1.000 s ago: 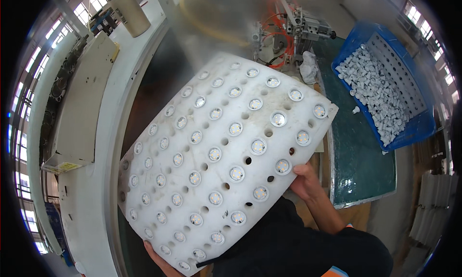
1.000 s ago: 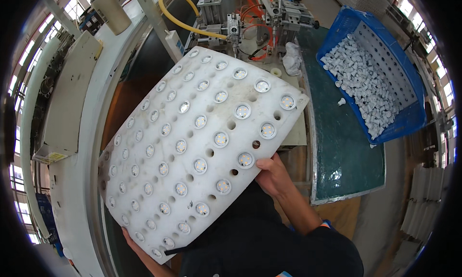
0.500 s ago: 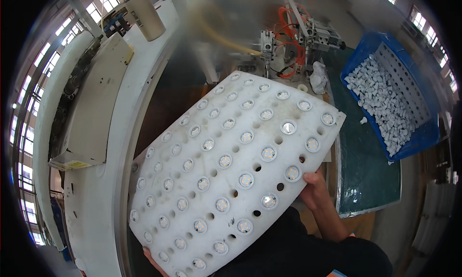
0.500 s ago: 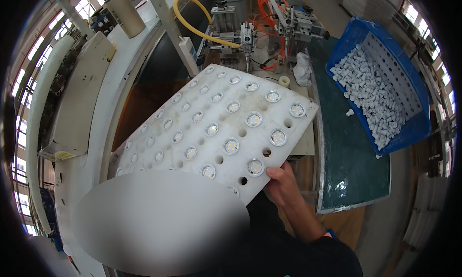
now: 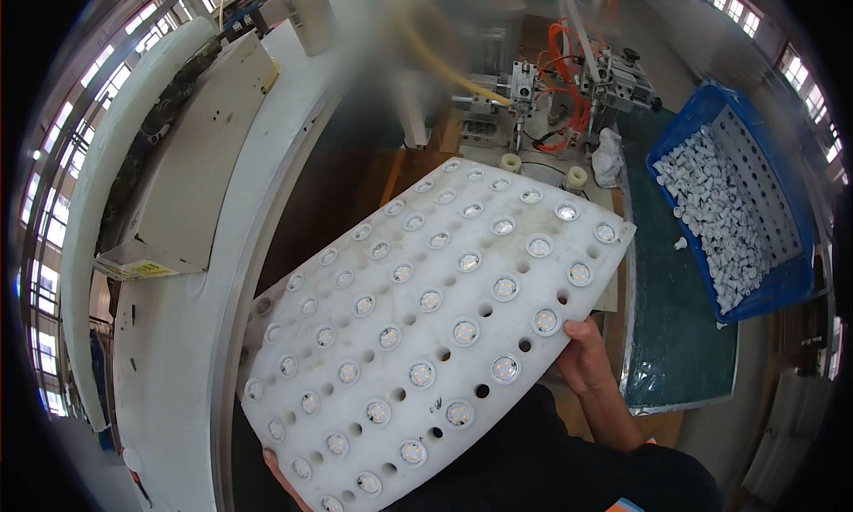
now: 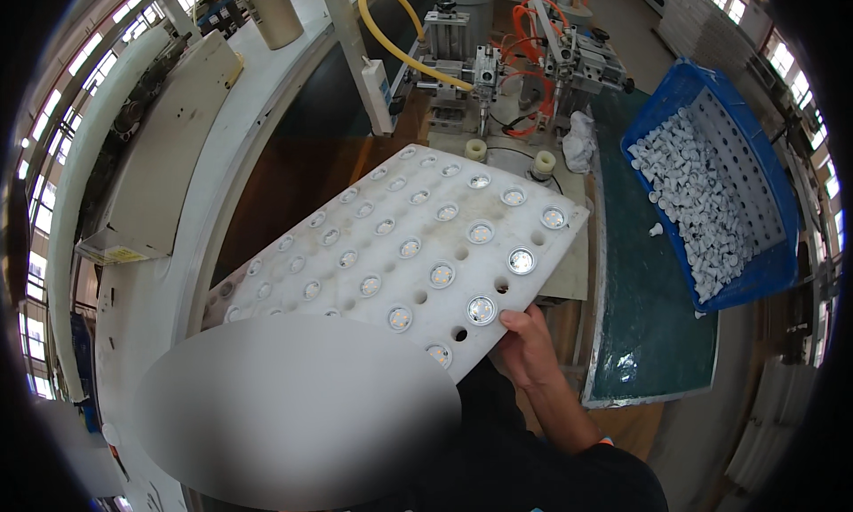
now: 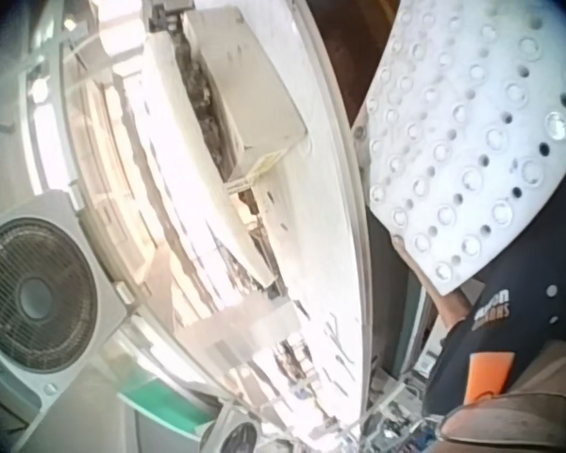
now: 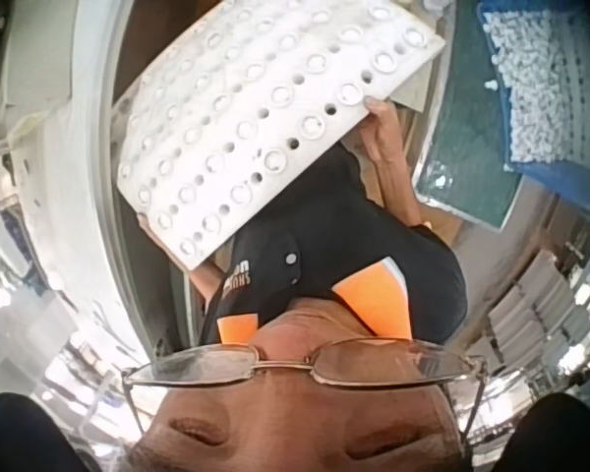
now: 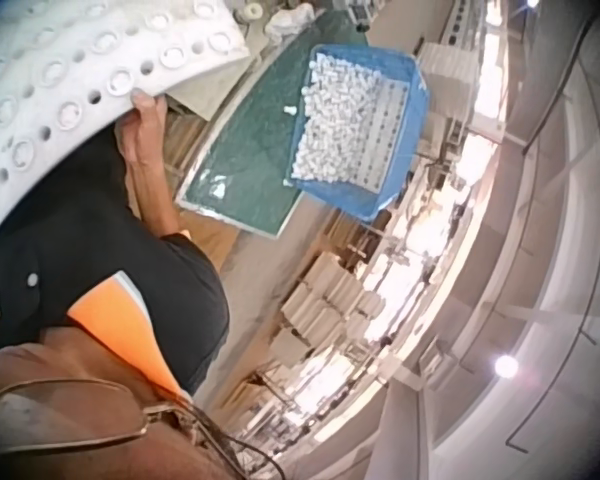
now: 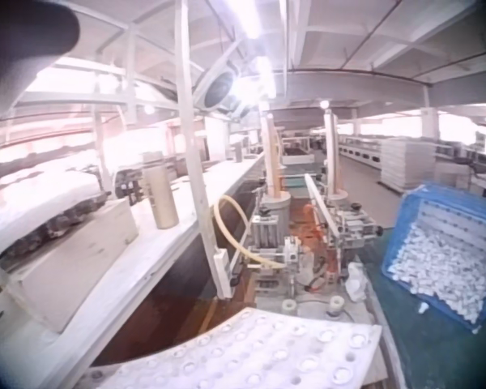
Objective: Load small white plastic components into a rotary assembly machine and transfer assembled units to a tray.
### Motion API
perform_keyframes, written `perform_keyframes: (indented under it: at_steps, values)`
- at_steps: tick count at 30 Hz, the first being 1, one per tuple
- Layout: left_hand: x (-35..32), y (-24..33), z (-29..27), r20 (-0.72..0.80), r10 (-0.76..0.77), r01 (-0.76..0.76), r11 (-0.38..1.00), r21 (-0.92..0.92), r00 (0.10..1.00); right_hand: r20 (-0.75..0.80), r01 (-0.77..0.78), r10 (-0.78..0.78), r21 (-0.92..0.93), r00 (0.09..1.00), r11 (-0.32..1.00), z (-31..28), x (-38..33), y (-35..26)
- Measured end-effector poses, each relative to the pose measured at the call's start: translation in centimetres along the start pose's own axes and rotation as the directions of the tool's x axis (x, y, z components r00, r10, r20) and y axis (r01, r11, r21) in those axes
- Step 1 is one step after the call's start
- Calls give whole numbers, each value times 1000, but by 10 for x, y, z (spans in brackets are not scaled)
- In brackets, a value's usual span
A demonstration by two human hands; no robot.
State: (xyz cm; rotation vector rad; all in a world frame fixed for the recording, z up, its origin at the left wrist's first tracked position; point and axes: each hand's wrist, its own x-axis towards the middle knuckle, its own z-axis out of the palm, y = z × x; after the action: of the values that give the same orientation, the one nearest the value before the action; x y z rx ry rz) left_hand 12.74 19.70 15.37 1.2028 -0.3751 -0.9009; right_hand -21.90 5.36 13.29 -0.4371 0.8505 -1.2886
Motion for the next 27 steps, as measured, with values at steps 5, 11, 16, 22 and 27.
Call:
perform_keyframes:
  at_steps: [5,11,16,22,27]
  values:
    - [-14,10,33,124,159,-160,987,-6,979,-4,-20,20,16,1000,1000,1,1,3]
    - [-3,48,76,-354,-264,207,960,-191,897,-15,-7,7,17,1000,1000,-6,-3,4]
    - [1,2,-11,-136,-52,28,984,-176,989,-1,-22,22,71,1000,997,-13,-9,-2]
    - [19,-26,-26,-3,-60,58,983,-176,998,62,-60,54,94,997,994,-3,-7,0]
    - [36,-40,-18,102,-117,133,977,-169,988,122,-84,73,89,990,992,-13,-6,9]
